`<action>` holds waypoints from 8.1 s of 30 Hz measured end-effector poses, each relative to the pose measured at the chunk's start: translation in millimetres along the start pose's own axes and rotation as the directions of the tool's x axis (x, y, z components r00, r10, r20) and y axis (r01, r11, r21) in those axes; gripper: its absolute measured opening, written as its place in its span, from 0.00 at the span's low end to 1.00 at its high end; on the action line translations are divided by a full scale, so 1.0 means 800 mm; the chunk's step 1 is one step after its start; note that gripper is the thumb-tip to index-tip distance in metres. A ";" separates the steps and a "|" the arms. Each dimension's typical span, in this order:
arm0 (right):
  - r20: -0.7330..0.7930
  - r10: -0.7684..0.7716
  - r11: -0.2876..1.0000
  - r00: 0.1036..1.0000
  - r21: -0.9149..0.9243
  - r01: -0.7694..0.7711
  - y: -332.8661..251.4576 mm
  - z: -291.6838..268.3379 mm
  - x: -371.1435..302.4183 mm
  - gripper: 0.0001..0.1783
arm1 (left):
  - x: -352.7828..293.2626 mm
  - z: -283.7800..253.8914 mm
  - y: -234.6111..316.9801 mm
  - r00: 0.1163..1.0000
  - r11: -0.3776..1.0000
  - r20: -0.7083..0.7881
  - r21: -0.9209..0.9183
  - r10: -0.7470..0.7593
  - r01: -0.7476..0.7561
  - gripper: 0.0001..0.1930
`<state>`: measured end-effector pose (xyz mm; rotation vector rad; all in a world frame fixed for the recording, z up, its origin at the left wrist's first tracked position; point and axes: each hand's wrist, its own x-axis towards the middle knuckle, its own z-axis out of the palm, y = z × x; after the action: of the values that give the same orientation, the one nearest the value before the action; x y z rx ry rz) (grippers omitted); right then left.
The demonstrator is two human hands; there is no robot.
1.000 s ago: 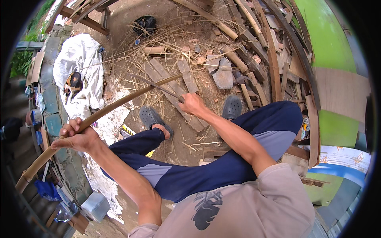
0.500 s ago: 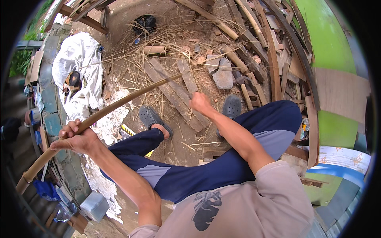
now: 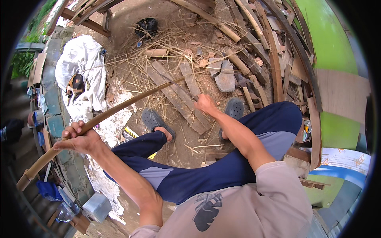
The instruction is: The person sits on the ground and uses a knife to shave thin strips from bamboo pieces, holding the bamboo with one hand and shaving with the other. The person occasionally places shaved pieces onto a nearby wooden frame.
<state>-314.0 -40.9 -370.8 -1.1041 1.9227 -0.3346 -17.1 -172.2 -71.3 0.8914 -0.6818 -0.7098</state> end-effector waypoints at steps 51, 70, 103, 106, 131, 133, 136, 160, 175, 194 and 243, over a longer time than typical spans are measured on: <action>0.086 0.097 0.949 0.992 -0.309 -0.066 -0.052 -0.201 -0.097 0.39 | -0.039 -0.010 0.029 0.979 0.961 0.198 -0.255 -0.057 0.108 0.39; -0.140 -0.002 0.989 0.990 -0.145 -0.019 -0.012 -0.152 -0.122 0.38 | -0.069 0.013 0.056 0.987 0.975 0.096 -0.168 -0.129 0.144 0.26; -0.027 -0.187 0.979 0.982 0.084 0.188 -0.080 -0.102 -0.152 0.22 | -0.079 0.011 0.049 0.807 0.953 0.588 -0.268 0.046 0.141 0.33; -0.064 -0.237 0.964 0.969 0.110 0.243 -0.080 -0.081 -0.153 0.20 | -0.078 0.010 0.051 0.788 0.953 0.614 -0.262 0.044 0.151 0.33; 0.048 0.056 0.998 0.997 0.018 -0.057 -0.004 -0.050 -0.070 0.19 | -0.050 -0.002 0.041 0.769 0.927 0.638 -0.307 0.033 0.215 0.31; -0.014 -0.043 0.999 0.999 0.032 0.043 -0.019 -0.049 -0.077 0.19 | -0.045 -0.003 0.041 0.754 0.910 0.656 -0.332 0.035 0.246 0.31; -0.008 0.032 0.999 0.999 0.026 -0.031 -0.001 -0.051 -0.062 0.19 | -0.044 0.000 0.034 0.737 0.898 0.675 -0.343 0.032 0.275 0.31; -0.019 0.148 0.985 0.989 -0.085 -0.149 0.038 -0.049 -0.032 0.20 | -0.021 -0.009 0.026 0.662 0.868 0.747 -0.367 0.061 0.334 0.30; -0.081 0.184 0.974 0.980 -0.119 -0.192 0.076 -0.035 -0.033 0.19 | -0.025 -0.004 0.029 0.750 0.922 0.660 -0.315 0.042 0.227 0.31; -0.009 0.194 0.980 0.981 -0.042 -0.194 0.057 -0.034 -0.037 0.20 | -0.040 0.022 0.035 0.841 0.955 0.541 -0.255 0.012 0.150 0.32; -0.015 0.232 0.970 0.973 -0.073 -0.232 0.085 -0.026 -0.002 0.21 | -0.009 -0.016 0.022 0.787 0.926 0.617 -0.301 0.006 0.228 0.31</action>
<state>-368.9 -4.4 -397.7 -0.9124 2.0594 -0.1384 -6.8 -153.3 -63.4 0.3428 -1.0336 -1.2170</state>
